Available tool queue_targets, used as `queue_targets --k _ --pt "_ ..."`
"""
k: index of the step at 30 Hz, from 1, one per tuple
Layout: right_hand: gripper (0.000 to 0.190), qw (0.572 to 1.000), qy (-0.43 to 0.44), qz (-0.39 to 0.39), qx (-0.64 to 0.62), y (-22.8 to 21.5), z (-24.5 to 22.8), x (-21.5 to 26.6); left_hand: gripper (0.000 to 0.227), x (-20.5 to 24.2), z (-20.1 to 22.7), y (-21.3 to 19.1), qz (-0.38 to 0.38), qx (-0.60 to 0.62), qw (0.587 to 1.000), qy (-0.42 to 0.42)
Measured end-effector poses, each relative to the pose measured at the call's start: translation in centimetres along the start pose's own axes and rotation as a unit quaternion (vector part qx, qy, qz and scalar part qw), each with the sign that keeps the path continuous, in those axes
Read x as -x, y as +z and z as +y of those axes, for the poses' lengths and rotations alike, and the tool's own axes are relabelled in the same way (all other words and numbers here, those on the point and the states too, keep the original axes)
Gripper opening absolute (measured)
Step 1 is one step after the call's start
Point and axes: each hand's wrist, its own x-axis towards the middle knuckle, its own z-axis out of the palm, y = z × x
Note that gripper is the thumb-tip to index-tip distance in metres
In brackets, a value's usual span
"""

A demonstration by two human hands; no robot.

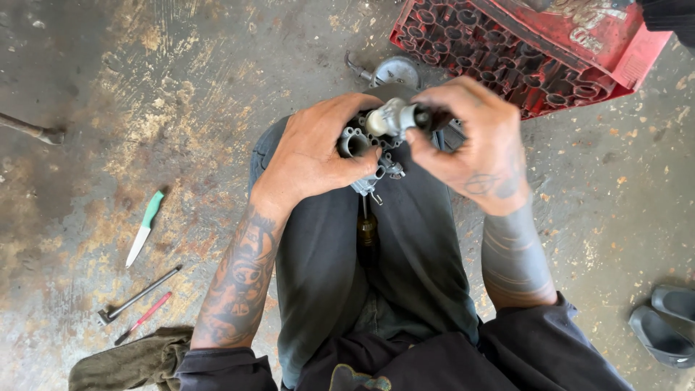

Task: The person assembles a carburetor by hand, attaching a float bowl and inserting a float pin. They then use a screwdriver to tighten a screw on the carburetor body.

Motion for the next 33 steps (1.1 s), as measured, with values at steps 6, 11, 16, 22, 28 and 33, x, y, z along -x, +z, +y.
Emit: queue_targets --k 6,11,16,22,28,33 --pt "0.030 0.993 0.097 0.023 -0.067 -2.7 -0.5 0.6 0.049 -0.2 0.5 -0.3 -0.009 0.010 1.000 0.009" --pt "0.029 0.955 0.189 0.063 -0.218 -2.7 1.4 2.8 0.052 -0.1 0.4 -0.3 -0.020 0.015 0.999 0.032" --pt "0.034 0.945 0.172 0.091 -0.262 -1.7 3.3 3.6 0.057 0.0 0.2 -0.1 -0.018 0.027 0.999 0.018" --pt "0.032 0.918 0.218 0.102 -0.315 -0.9 2.7 3.2 0.050 0.1 0.7 -0.1 0.022 0.051 0.998 0.026" --pt "0.032 0.900 0.227 0.105 -0.356 -1.1 1.1 2.5 0.051 0.1 2.3 0.4 0.104 -0.003 0.993 0.051" --pt "0.032 0.905 0.220 0.098 -0.351 -1.7 -0.1 2.1 0.065 -0.1 3.7 1.7 0.094 0.076 0.992 0.040"
